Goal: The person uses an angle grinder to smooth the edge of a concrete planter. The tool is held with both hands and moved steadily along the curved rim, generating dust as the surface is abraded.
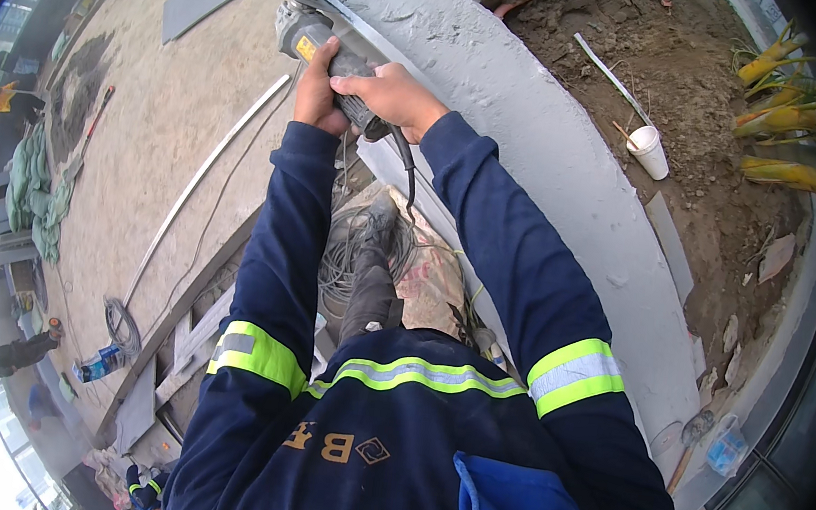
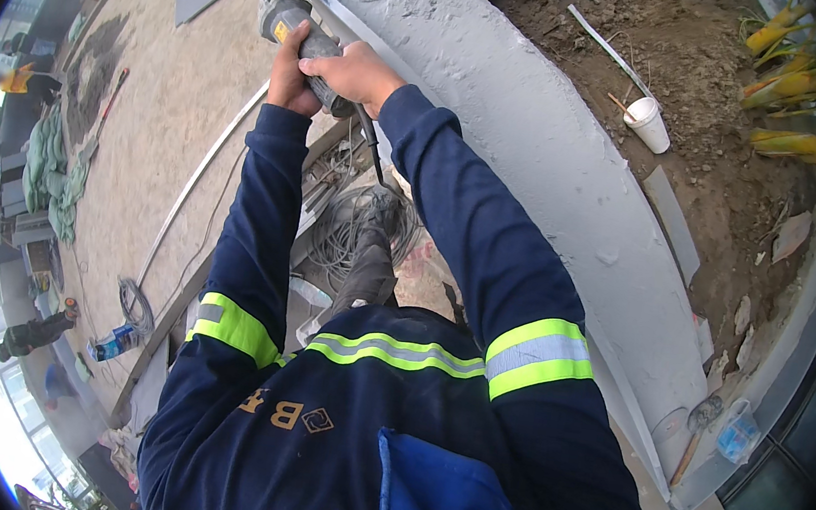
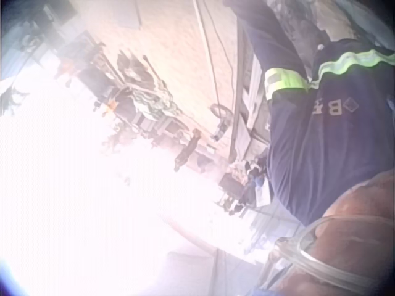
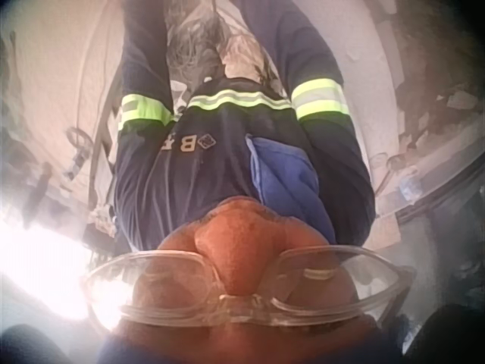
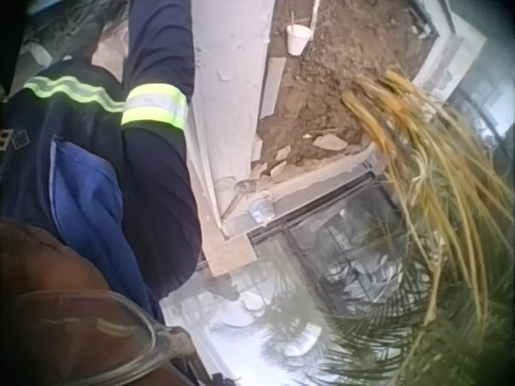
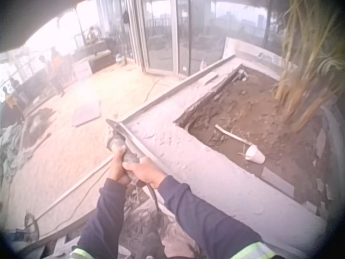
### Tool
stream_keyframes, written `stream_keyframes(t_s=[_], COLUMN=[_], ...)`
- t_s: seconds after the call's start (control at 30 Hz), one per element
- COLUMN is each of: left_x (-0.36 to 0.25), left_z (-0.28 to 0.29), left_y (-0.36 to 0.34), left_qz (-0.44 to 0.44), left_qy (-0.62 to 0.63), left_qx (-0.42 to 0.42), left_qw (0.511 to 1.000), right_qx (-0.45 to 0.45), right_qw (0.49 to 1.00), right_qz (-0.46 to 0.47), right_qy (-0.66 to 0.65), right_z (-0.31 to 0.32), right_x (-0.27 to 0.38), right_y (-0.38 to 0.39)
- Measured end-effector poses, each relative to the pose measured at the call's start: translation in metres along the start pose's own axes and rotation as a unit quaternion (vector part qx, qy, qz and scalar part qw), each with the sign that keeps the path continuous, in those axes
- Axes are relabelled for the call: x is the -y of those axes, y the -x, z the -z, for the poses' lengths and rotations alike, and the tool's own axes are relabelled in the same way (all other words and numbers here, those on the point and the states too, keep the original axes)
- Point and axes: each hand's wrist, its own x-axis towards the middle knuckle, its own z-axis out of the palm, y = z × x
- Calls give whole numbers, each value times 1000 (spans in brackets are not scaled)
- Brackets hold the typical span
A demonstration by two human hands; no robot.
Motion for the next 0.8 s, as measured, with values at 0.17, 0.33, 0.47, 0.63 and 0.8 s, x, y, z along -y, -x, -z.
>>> stream_keyframes(t_s=[0.17,0.33,0.47,0.63,0.8], left_x=[5,14,24,25,15], left_z=[-7,-4,-2,-7,1], left_y=[12,22,31,37,21], left_qz=[-27,-13,-15,-37,-13], left_qy=[2,-17,-3,-16,-18], left_qx=[-8,0,9,11,13], left_qw=[1000,1000,1000,999,1000], right_qx=[-22,8,-6,-19,-3], right_qw=[1000,1000,1000,999,1000], right_qz=[-4,-6,23,40,2], right_qy=[9,13,19,15,16], right_z=[-3,-2,-2,-3,-1], right_x=[5,11,0,-3,2], right_y=[16,41,50,51,32])
